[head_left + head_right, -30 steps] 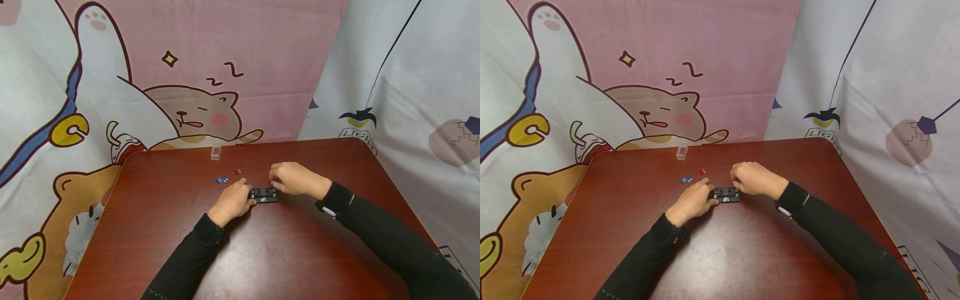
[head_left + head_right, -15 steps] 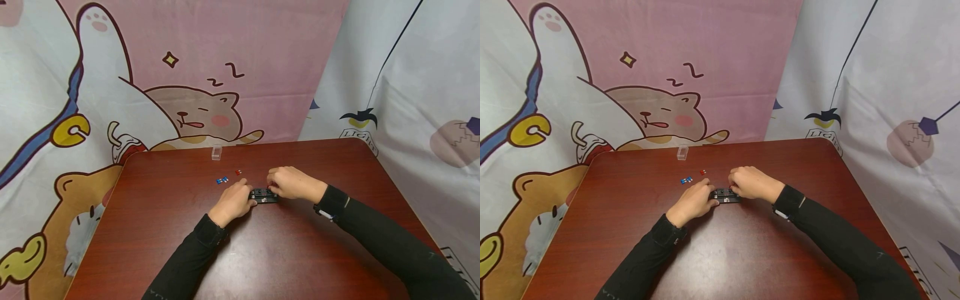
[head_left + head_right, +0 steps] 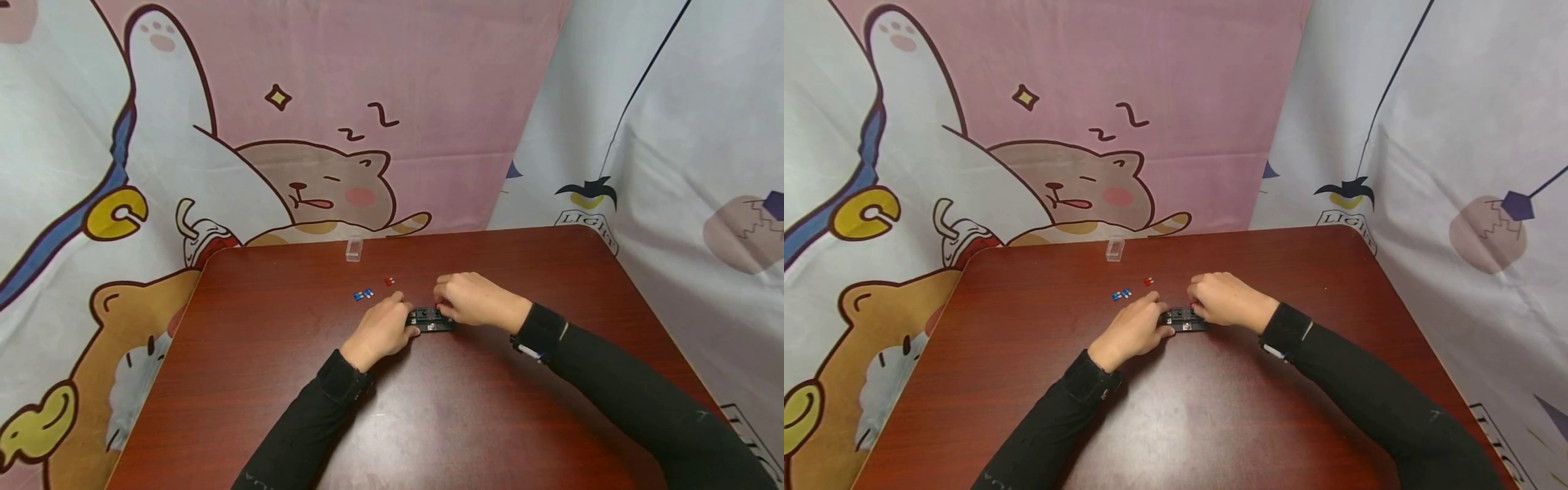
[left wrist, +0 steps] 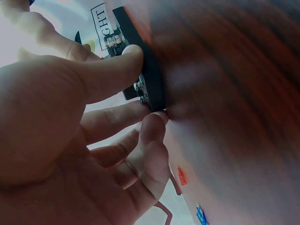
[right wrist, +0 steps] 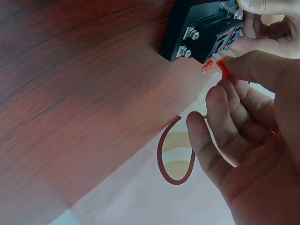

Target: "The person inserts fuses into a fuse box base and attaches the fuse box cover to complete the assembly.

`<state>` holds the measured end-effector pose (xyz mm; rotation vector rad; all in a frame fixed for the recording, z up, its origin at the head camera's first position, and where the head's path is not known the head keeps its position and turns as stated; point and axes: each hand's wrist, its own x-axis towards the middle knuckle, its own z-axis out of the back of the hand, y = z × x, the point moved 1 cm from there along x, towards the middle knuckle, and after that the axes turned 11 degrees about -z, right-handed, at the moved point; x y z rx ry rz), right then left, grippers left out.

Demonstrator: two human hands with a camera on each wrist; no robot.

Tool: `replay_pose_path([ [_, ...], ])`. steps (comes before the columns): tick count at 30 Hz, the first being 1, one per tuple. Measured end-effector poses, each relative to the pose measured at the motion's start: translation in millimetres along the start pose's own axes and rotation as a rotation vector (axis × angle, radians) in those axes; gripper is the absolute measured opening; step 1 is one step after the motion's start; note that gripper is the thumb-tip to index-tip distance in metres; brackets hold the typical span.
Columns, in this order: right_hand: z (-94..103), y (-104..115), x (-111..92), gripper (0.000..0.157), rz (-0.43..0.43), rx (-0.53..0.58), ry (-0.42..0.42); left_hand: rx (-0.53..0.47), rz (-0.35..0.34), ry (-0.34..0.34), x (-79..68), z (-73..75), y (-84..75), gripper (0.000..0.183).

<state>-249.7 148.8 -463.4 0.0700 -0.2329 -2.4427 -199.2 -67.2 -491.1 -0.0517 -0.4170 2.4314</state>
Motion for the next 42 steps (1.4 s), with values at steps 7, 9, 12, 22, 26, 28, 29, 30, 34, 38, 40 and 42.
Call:
replay_pose_path([
  [7,-0.1,4.0,-1.7,0.004,-0.001,-0.005,-0.005,0.005,-0.007,0.003,-0.1,-1.2,0.5,0.033],
  [9,0.5,5.1,-2.3,0.005,0.008,-0.008,-0.009,0.006,-0.007,0.001,0.1,-1.0,0.5,0.033],
  [12,1.9,6.5,-2.4,0.006,0.018,-0.019,-0.025,0.004,-0.004,-0.006,0.2,0.2,0.1,0.032],
  [22,1.9,4.8,-1.7,0.006,0.003,-0.041,-0.024,0.009,-0.008,0.001,-0.8,0.2,-1.0,0.034],
  [26,-0.7,3.0,-2.2,0.005,-0.001,-0.039,-0.029,0.008,-0.008,0.002,-0.8,-0.8,-0.9,0.035],
  [28,-2.3,2.3,-2.6,0.005,-0.003,-0.038,-0.030,0.007,-0.006,0.003,-0.7,-1.1,-0.8,0.035],
  [29,-3.1,2.1,-2.9,0.004,-0.005,-0.038,-0.029,0.006,-0.005,0.004,-0.6,-1.4,-0.8,0.035],
  [30,-3.5,2.3,-3.1,0.004,-0.004,-0.038,-0.029,0.006,-0.003,0.005,-0.6,-1.5,-0.7,0.035],
  [34,-4.2,4.0,-3.8,0.005,0.004,-0.042,-0.041,0.004,0.001,0.006,-0.3,-1.9,-0.1,0.035],
  [38,-5.0,5.1,-3.4,0.007,0.011,-0.056,-0.046,0.006,-0.002,0.002,-0.4,-1.5,0.2,0.035],
  [40,-4.0,5.8,-3.1,0.007,0.014,-0.051,-0.043,0.009,-0.003,0.002,-0.6,-1.2,0.0,0.035],
  [42,-2.8,5.9,-3.0,0.006,0.014,-0.039,-0.035,0.011,-0.002,0.002,-0.6,-1.1,-0.1,0.036],
])
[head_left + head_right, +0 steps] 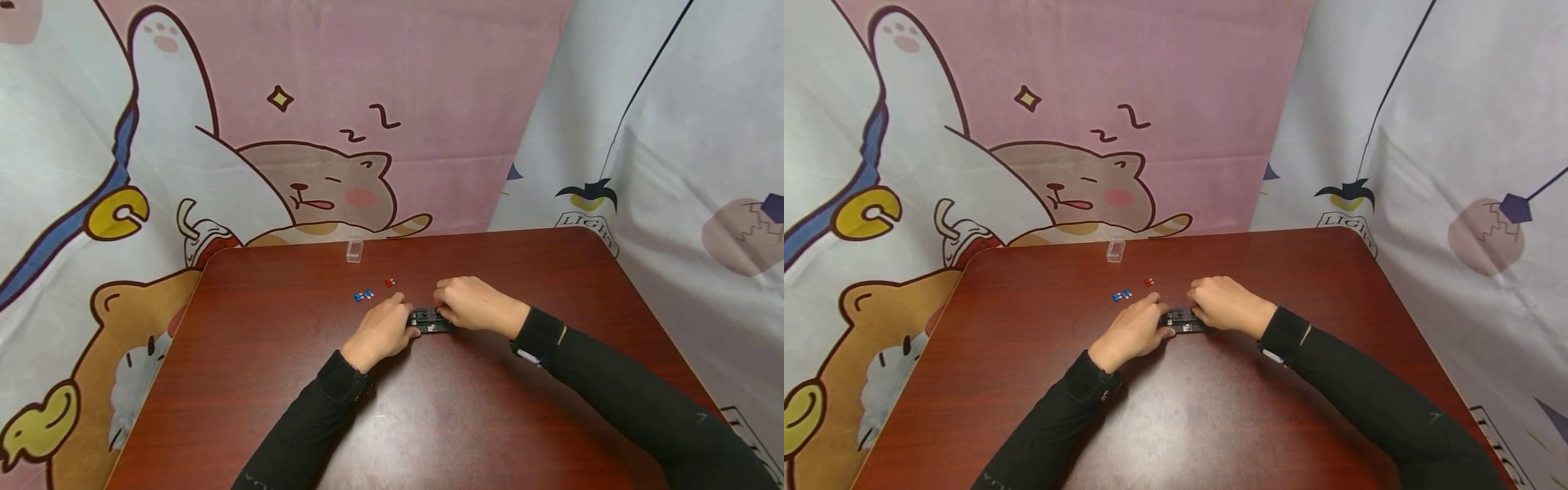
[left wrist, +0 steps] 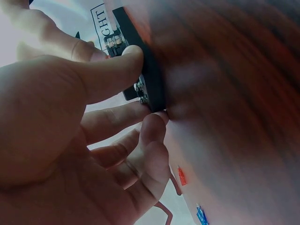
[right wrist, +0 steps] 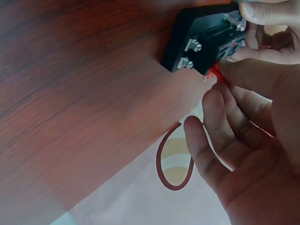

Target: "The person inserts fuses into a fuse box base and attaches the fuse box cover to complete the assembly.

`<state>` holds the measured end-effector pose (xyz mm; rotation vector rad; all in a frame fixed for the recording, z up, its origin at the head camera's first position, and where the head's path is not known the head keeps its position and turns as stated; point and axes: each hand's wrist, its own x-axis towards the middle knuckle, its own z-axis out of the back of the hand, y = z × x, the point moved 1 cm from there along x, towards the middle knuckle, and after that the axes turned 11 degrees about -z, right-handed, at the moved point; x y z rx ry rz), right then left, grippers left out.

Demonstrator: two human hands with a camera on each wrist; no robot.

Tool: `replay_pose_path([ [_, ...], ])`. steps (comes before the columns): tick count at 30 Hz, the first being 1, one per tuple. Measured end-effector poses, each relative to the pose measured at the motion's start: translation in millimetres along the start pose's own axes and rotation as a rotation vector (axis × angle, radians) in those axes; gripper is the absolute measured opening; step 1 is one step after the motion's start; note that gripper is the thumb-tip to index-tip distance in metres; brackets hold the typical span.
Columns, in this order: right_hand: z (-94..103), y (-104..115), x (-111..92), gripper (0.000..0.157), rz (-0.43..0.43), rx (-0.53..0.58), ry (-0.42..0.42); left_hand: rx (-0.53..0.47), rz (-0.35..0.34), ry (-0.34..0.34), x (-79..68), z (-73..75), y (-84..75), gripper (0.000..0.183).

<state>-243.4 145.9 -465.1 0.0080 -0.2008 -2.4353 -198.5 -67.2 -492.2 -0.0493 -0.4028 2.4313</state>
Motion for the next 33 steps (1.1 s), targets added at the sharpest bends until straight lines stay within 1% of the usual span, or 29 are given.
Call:
replay_pose_path([
  [5,2.4,-0.7,-0.1,0.009,0.000,0.046,0.023,-0.005,0.004,0.007,0.4,-0.8,-0.4,0.037],
  [15,-0.4,-2.9,4.3,0.011,-0.015,0.078,0.061,-0.005,-0.001,0.000,2.1,-2.9,1.2,0.035],
  [22,2.3,-3.6,8.6,0.020,-0.038,0.088,0.100,-0.012,0.004,-0.001,3.7,-1.5,2.2,0.034],
  [24,2.5,-3.8,8.0,0.019,-0.046,0.090,0.104,-0.015,0.005,0.003,3.6,-1.0,1.9,0.034],
  [27,0.8,-4.6,5.9,0.013,-0.059,0.088,0.103,-0.013,0.003,0.010,3.2,-0.6,1.3,0.035],
  [29,-0.7,-5.4,4.5,0.009,-0.062,0.084,0.094,-0.009,0.004,0.017,2.9,-0.6,1.1,0.036],
  [33,-2.7,-6.8,2.6,0.007,-0.056,0.073,0.067,0.002,0.005,0.017,2.7,-0.9,0.9,0.036],
])
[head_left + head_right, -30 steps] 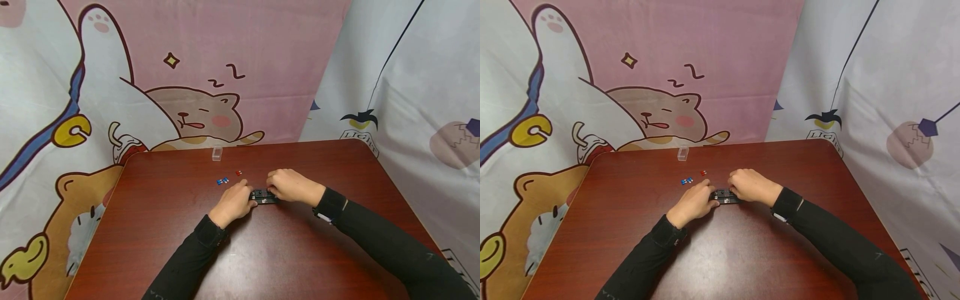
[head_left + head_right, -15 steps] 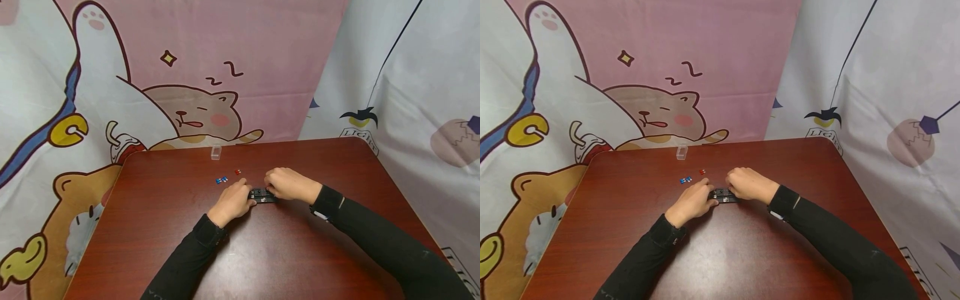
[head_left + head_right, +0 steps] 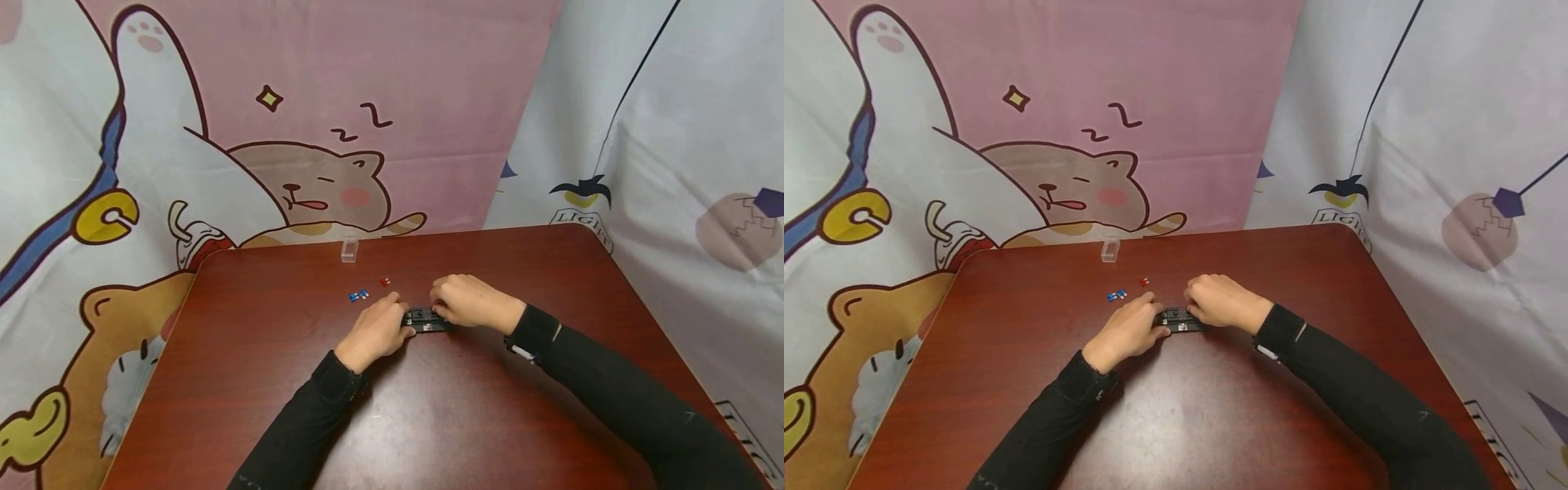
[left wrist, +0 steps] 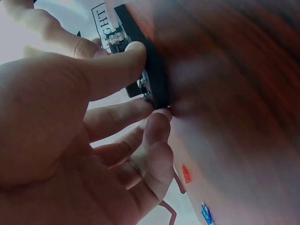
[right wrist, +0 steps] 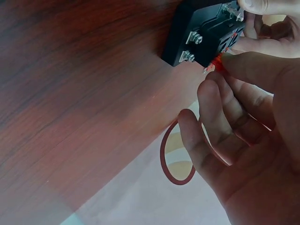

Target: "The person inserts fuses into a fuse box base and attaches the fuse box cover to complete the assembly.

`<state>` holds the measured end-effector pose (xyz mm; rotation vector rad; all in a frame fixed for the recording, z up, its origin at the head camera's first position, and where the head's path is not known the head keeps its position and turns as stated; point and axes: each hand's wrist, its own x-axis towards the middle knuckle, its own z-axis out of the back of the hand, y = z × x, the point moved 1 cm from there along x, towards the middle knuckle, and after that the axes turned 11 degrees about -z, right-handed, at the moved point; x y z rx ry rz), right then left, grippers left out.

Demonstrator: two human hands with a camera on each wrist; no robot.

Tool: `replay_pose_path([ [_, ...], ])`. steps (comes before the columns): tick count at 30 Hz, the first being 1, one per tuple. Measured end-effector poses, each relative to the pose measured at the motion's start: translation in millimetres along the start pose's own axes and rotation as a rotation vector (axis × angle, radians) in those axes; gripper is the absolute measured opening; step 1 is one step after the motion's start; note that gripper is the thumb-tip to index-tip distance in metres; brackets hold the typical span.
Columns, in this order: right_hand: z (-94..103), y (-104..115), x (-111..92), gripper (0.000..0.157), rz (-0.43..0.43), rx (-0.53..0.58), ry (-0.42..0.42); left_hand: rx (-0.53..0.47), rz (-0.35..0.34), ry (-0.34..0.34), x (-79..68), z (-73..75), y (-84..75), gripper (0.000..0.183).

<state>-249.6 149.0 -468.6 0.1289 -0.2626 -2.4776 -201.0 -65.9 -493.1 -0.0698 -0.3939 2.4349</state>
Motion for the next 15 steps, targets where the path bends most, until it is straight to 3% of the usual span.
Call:
replay_pose_path([
  [10,-4.7,-2.2,0.3,0.008,0.030,-0.054,-0.090,0.043,-0.002,-0.022,-1.3,0.0,1.1,0.036],
  [15,-5.5,-3.7,-3.1,0.026,-0.022,0.013,-0.053,0.069,0.000,-0.029,-0.9,-1.2,0.9,0.037],
])
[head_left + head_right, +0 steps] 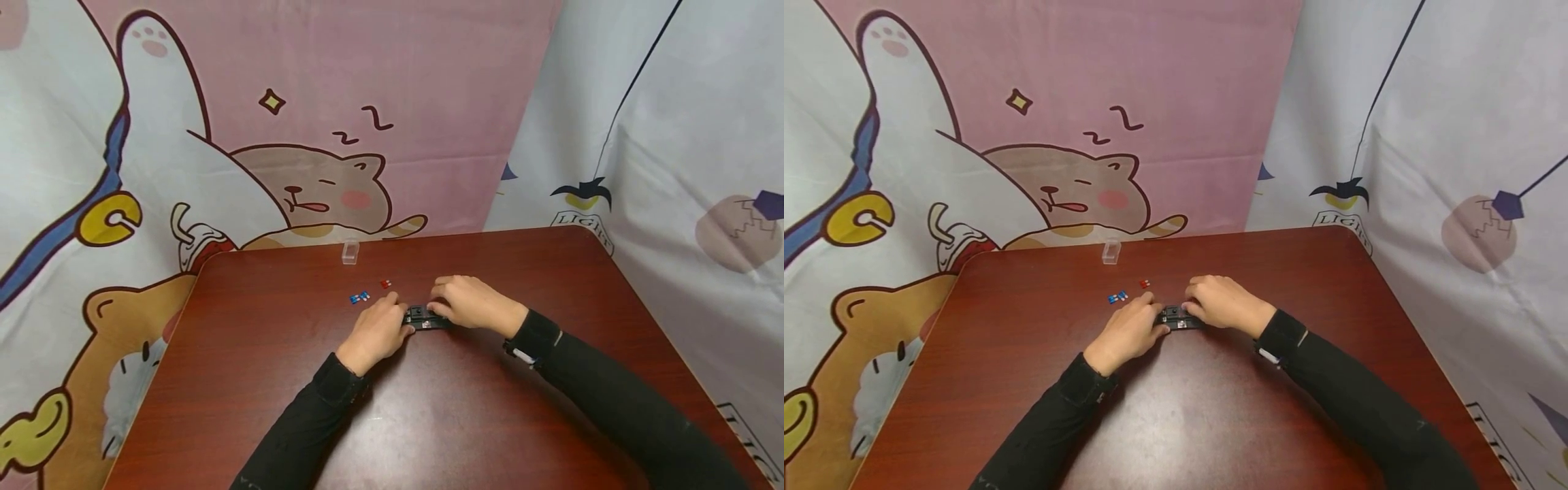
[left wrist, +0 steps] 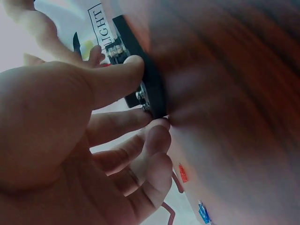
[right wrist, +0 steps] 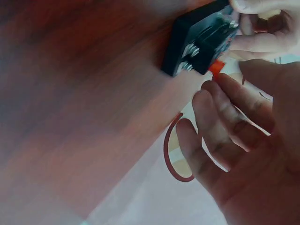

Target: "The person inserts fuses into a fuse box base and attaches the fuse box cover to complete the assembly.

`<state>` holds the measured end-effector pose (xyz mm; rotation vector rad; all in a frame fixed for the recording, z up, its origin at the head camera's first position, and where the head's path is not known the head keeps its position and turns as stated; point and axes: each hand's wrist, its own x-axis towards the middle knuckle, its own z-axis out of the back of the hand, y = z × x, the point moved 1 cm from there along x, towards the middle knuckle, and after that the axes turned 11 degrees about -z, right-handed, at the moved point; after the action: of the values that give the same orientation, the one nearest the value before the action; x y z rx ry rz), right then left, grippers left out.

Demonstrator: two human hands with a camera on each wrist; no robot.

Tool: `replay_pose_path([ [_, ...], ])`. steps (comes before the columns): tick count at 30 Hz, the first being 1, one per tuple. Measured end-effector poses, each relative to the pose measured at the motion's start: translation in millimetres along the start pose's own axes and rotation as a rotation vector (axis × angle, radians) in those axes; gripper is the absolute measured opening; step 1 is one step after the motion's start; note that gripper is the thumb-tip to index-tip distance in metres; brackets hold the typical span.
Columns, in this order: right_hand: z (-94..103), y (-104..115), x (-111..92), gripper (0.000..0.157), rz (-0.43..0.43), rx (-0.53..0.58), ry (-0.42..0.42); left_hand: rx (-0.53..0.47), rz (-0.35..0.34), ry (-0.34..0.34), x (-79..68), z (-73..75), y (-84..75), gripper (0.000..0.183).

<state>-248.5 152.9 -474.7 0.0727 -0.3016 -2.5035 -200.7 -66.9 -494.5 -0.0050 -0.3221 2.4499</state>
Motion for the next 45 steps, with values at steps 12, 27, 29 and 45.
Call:
replay_pose_path([
  [12,-5.8,-6.2,-10.0,0.063,-0.169,0.051,0.158,0.004,0.011,-0.008,0.1,-3.5,-0.2,0.041],
  [27,-19.5,-9.4,-12.2,0.051,-0.212,0.118,0.132,-0.007,0.009,0.009,-1.8,-3.3,1.2,0.043],
  [29,-18.8,-9.0,-11.9,0.051,-0.212,0.119,0.132,-0.006,0.008,0.004,-2.5,1.2,3.8,0.040],
  [45,-16.7,-13.0,-12.4,0.053,-0.201,0.147,0.144,-0.012,0.236,-0.132,-6.4,43.8,97.6,0.024],
])
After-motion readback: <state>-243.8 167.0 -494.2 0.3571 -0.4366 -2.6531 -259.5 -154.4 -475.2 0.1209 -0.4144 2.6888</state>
